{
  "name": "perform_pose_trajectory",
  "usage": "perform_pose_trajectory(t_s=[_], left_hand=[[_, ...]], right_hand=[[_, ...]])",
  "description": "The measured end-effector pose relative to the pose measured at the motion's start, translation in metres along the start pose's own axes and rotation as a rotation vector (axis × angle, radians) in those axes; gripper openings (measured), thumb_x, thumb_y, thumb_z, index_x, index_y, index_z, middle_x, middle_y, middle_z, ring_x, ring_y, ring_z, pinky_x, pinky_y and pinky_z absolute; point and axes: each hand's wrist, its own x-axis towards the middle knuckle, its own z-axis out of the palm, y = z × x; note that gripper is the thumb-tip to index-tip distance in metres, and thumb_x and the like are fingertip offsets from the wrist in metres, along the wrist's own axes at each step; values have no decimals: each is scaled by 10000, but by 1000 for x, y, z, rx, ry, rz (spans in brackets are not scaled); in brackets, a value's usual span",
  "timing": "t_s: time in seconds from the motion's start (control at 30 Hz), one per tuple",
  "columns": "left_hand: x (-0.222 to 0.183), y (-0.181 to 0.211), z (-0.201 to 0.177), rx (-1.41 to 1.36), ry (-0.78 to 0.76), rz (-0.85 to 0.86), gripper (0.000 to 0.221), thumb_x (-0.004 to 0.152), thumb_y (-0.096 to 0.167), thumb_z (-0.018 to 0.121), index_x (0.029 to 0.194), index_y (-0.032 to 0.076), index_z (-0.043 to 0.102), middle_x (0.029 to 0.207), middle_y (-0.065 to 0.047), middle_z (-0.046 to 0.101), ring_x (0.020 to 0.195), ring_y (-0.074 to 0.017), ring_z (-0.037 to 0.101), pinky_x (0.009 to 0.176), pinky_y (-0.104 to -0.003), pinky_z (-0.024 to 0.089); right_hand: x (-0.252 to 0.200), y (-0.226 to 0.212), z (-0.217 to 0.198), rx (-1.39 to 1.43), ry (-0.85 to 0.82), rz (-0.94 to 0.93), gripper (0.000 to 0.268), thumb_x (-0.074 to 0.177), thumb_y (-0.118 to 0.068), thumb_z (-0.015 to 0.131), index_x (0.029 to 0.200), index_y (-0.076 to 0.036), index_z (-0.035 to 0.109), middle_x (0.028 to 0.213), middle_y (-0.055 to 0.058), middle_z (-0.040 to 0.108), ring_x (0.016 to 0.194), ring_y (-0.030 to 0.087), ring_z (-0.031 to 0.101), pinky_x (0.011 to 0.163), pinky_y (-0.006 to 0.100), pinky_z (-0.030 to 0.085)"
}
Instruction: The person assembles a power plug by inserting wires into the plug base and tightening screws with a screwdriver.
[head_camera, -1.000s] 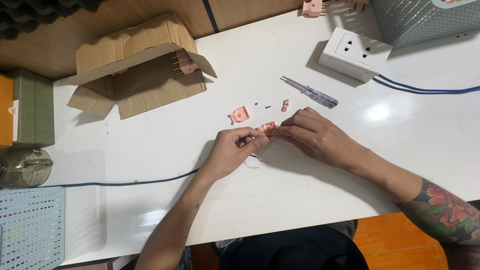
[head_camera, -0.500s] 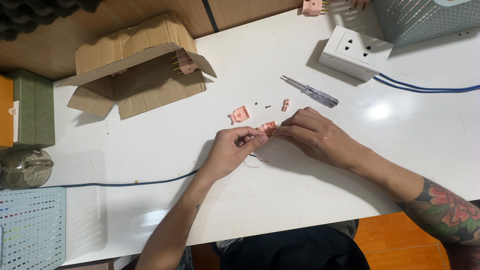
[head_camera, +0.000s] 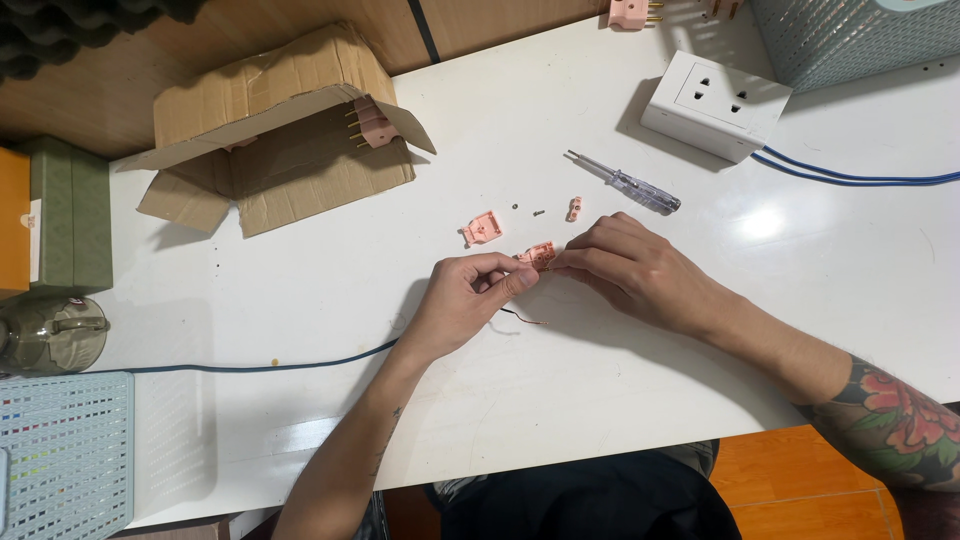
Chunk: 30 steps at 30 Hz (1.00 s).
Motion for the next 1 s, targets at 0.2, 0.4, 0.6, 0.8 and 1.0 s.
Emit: perform_pose_trajectory(t_s=[0.2,0.4,0.6,0.8,1.0], left_hand=[[0,-1,1,-7,9,-1,291,1075,373,840,1118,94,909,630,7,618,658,-42,467,627,-247,466],[0,0,1,-6,8,-3,294,1077,380,837,1110,97,910,631,2,621,663,-44,462,625,-252,465],[-2,4,1,-6,-3,-6,291,1082,368,832,1115,90,912,635,-7,604,675,-56,459,634,-256,469],[1,-3,1,-12,-5,0,287,1083,374,834,1102,99,914,639,-2,614,685,-53,473,644,-253,483],[1,4,-2,-40,-48,11,306,1122,360,776,1164,88,910,632,-20,639,726,-62,561,710,-261,550]], right_hand=[[3,-4,-3,-5,-12,2,128,1008,-66,842,1130,-94,866,939,59,804,876,238,775,850,386,636],[0,-1,4,26,8,10,112,1025,-68,833,1130,-92,865,951,55,799,881,242,774,849,389,633],[-3,1,5,37,5,9,134,1002,-67,843,1129,-98,873,945,55,810,878,238,784,843,384,634],[-9,5,14,67,18,14,142,1004,-61,841,1139,-99,870,964,48,814,885,237,784,847,382,634],[-1,-7,11,155,97,52,109,1000,-27,845,1102,-64,860,962,75,826,866,255,787,830,399,636]])
